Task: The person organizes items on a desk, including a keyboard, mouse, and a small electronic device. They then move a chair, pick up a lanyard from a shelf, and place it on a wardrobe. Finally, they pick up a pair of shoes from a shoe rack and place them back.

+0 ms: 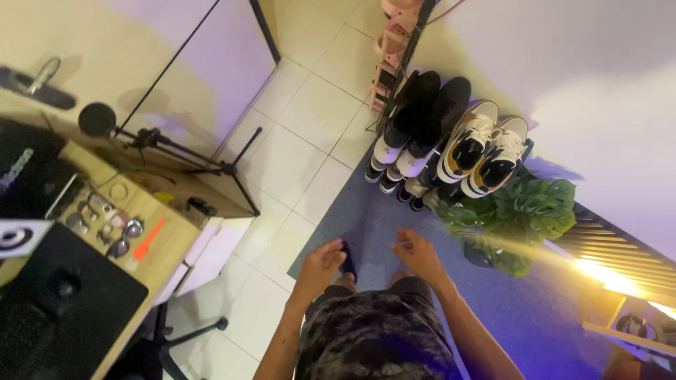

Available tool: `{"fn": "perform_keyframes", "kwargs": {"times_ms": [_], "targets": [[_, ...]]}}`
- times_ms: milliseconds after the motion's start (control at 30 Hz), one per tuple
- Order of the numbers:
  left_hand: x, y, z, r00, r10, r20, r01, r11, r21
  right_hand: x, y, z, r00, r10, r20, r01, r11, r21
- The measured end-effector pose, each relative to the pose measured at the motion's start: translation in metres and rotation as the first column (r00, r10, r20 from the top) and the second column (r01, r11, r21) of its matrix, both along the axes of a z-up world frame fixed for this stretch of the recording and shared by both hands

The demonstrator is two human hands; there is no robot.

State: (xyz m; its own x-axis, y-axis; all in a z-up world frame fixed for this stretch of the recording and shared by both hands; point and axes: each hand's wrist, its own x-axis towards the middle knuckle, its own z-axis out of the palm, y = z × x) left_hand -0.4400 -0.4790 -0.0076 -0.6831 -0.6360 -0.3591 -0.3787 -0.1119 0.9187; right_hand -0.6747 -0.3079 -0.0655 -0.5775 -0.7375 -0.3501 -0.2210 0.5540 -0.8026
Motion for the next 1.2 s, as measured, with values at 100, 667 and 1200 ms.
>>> {"fn": "perform_keyframes", "kwargs": {"times_ms": [100, 667, 1200], "targets": [[0.011, -0.028, -0.016, 0.999, 0.023, 0.039, -0.023, 1.0, 0.004, -0.032, -0.031, -0.019, 0.991, -0.057, -0.121, 0.063, 0.997, 0.046], [0.004, -0.048, -0.038, 0.967, 0.123, 0.224, -0.159, 0.976, 0.146, -0.172, -0.159, -0.12, 0.789, -0.329, -0.518, 0.34, 0.937, -0.078], [-0.028, -0.054, -0.034, 0.97, 0.05, 0.239, -0.092, 0.981, 0.168, -0.168, -0.158, -0.095, 0.77, -0.533, -0.349, 0.509, 0.844, -0.168]]}}
